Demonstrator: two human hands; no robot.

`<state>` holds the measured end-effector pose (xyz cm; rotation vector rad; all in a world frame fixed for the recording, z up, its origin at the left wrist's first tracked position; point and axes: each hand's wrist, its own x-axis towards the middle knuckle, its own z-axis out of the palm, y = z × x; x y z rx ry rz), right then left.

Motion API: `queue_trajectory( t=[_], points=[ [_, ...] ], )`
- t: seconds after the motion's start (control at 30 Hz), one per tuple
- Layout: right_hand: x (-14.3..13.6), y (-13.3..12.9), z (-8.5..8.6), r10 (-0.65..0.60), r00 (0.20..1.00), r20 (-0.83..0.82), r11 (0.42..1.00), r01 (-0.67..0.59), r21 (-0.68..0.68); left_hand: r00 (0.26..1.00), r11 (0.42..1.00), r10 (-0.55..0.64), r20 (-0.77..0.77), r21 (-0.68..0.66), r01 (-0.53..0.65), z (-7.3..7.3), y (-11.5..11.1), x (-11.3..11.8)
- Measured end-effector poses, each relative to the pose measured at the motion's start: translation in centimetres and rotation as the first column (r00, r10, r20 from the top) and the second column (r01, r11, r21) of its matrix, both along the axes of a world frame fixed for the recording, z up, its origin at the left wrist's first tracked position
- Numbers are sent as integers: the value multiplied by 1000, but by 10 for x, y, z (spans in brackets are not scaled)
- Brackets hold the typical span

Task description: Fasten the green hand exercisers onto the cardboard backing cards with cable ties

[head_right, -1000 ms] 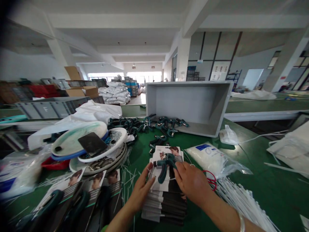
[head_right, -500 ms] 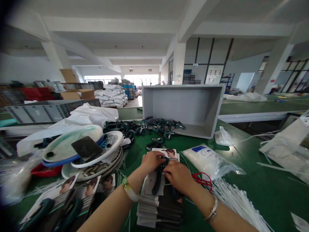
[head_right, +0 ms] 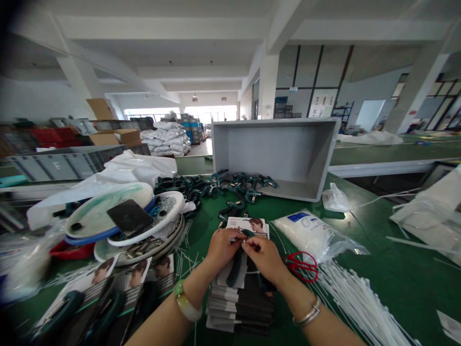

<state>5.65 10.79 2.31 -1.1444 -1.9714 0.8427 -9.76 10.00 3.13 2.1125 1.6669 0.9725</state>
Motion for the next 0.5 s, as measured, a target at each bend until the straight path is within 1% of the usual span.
queue_trajectory(
  t=[0.07,0.23,0.4,0.5],
  points=[
    [-1,-1,2,-15,1000,-7,999,15,-33,1000,1000,0,6,15,0,-1,0,0],
    [-1,-2,4,-1,999,-44,998,-2,-70,1000,1000,0,12,1,0,0,0,0],
    [2,-4,3,12,999,-48,1000,-14,-24,999,999,43,-3,-4,-43,2,-1,1],
    [2,-3,2,7,999,-53,1000,-8,-19,999,999,39,-32,1,-39,5,-3,3]
  ],
)
